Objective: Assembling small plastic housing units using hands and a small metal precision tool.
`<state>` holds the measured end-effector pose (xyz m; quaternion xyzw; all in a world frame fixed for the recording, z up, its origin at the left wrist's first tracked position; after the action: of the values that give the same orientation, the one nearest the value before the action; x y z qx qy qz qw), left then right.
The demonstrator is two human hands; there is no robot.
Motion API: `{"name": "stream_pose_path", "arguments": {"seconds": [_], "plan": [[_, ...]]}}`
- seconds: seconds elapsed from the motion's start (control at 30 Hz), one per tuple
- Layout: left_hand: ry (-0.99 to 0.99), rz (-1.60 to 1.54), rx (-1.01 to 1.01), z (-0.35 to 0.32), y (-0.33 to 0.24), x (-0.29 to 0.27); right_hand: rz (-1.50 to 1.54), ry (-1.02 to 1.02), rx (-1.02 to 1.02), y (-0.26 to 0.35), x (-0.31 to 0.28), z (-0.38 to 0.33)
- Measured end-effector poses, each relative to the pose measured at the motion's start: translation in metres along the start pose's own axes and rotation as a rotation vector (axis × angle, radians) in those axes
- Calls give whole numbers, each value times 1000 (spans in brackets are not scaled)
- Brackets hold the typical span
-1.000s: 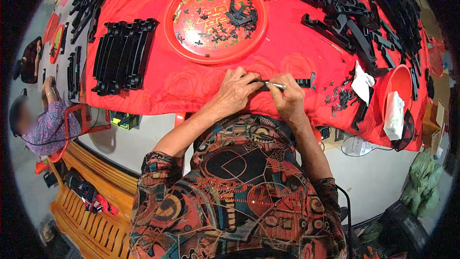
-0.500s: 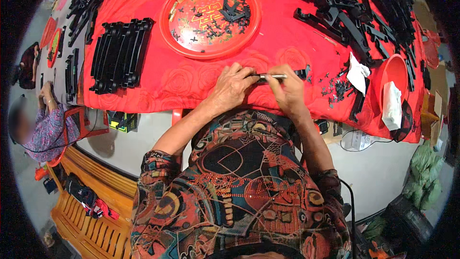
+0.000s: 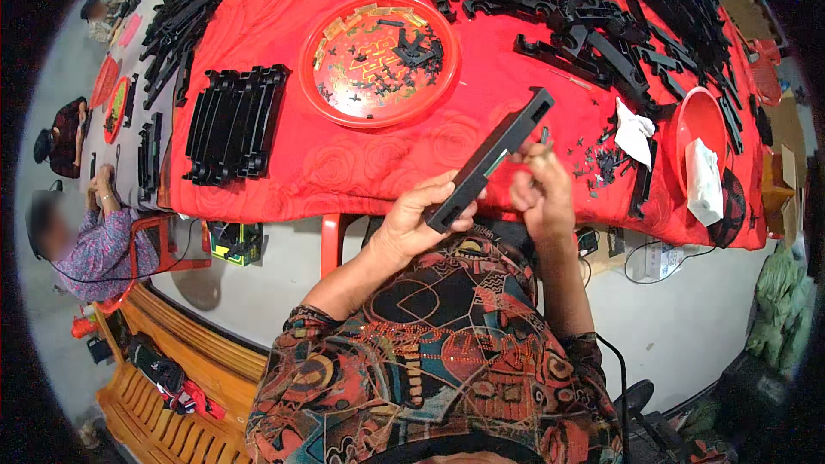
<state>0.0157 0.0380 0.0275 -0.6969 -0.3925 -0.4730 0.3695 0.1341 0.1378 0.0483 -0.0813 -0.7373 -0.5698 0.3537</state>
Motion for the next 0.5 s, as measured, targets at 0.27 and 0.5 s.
{"name": "stream_pose_path", "arguments": {"seconds": [0.27, 0.5], "plan": [[153, -61, -102, -1, 16, 11, 155, 103, 97, -18, 16, -21], [287, -78, -135, -8, 30, 13, 14, 178, -63, 1, 36, -39]]}}
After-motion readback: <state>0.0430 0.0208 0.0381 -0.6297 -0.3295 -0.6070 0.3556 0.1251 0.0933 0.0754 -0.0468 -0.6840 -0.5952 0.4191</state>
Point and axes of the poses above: each hand's wrist, its own z-axis towards the middle knuckle, its own x-axis out of the palm, y = z × x, the point moved 6 cm from there along z, towards the middle knuckle, and after that the axes turned 10 degrees about -x, right-handed, at the moved point
